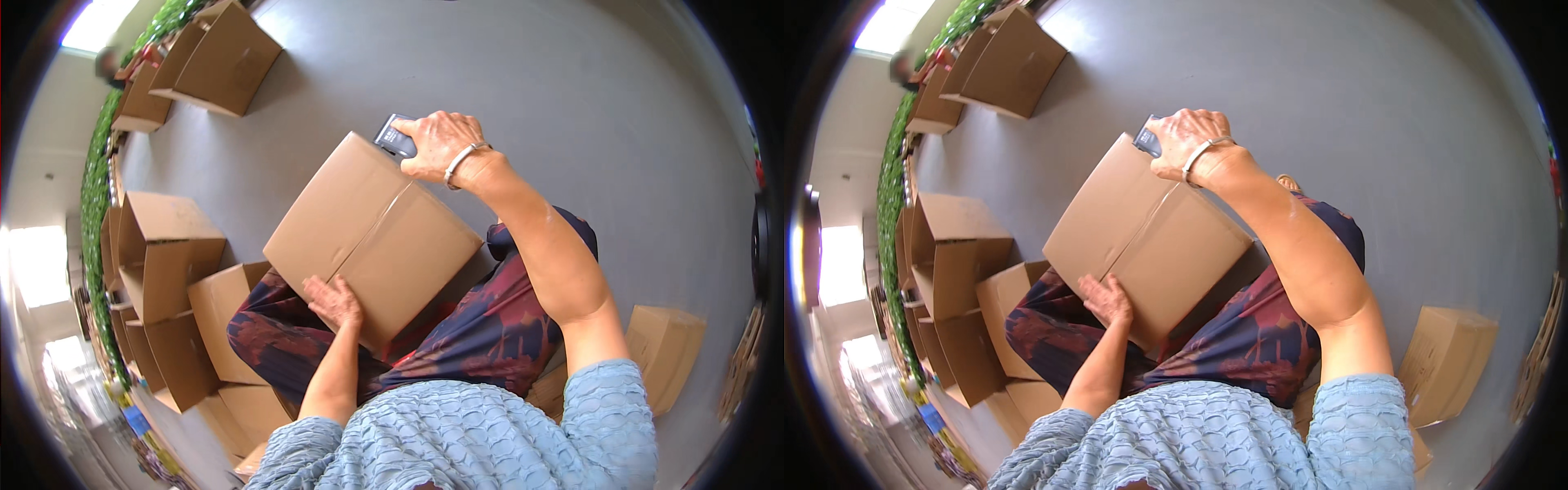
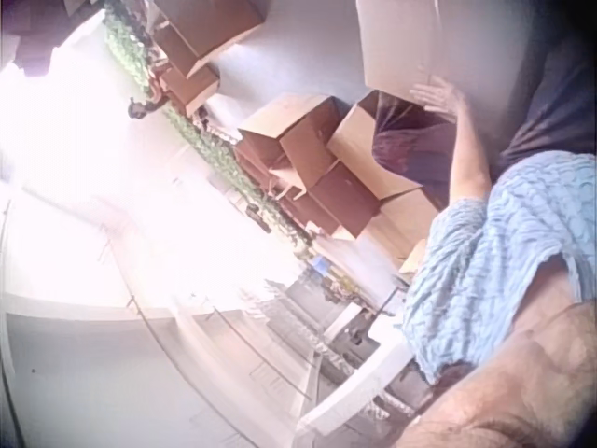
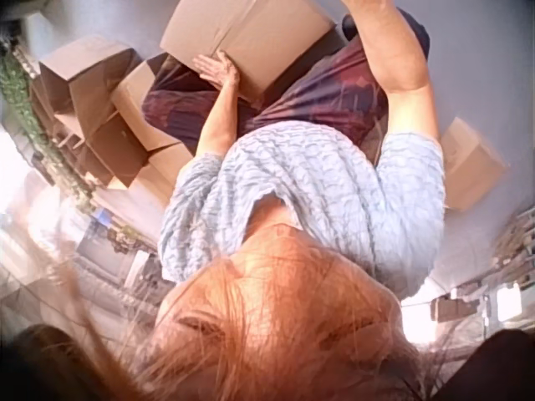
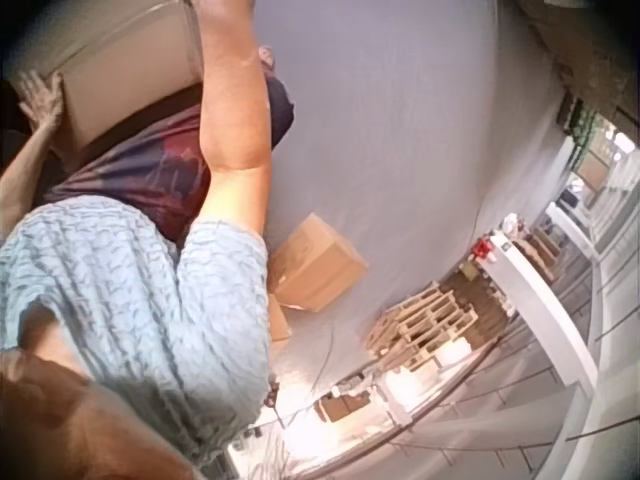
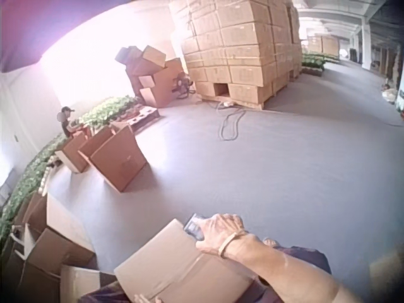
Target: The person seals cardboard boxes with packaging tape using a handheld tape dispenser.
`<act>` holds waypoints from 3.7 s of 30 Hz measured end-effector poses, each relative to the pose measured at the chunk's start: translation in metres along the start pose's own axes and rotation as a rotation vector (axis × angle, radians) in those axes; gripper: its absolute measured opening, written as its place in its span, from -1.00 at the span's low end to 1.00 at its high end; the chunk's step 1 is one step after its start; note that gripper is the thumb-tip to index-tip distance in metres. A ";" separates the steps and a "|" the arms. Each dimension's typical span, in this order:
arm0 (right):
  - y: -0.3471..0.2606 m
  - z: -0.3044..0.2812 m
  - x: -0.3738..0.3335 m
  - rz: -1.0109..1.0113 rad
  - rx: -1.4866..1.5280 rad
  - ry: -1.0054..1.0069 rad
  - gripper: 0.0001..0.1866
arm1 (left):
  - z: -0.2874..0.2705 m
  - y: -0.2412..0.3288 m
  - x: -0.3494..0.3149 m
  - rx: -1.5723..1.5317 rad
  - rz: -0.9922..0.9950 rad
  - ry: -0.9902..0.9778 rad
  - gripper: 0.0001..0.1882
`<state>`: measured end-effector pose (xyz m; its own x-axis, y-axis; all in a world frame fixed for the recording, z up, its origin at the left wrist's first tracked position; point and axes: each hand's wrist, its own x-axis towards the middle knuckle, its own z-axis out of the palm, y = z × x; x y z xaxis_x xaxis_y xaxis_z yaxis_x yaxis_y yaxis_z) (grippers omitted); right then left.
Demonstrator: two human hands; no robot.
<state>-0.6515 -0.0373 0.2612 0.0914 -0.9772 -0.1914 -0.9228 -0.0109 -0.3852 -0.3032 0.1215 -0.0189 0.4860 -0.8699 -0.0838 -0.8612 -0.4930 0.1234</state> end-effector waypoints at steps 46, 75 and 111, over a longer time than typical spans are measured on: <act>-0.034 0.150 -0.120 -0.380 0.058 -0.139 -0.13 | -0.054 0.095 0.068 -1.251 0.055 -0.899 -0.79; -0.144 0.215 0.000 -0.037 -0.124 -0.194 -0.22 | -0.025 0.052 0.333 -0.878 0.017 -0.986 -0.59; -0.111 0.211 -0.071 0.104 -0.179 -0.370 -0.17 | 0.002 0.120 0.204 -0.180 1.224 0.001 -0.46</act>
<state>-0.4766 0.0784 0.1272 0.0927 -0.8336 -0.5445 -0.9817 0.0150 -0.1901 -0.3078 -0.1147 -0.0233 -0.6246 -0.7592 0.1831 -0.7160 0.6503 0.2540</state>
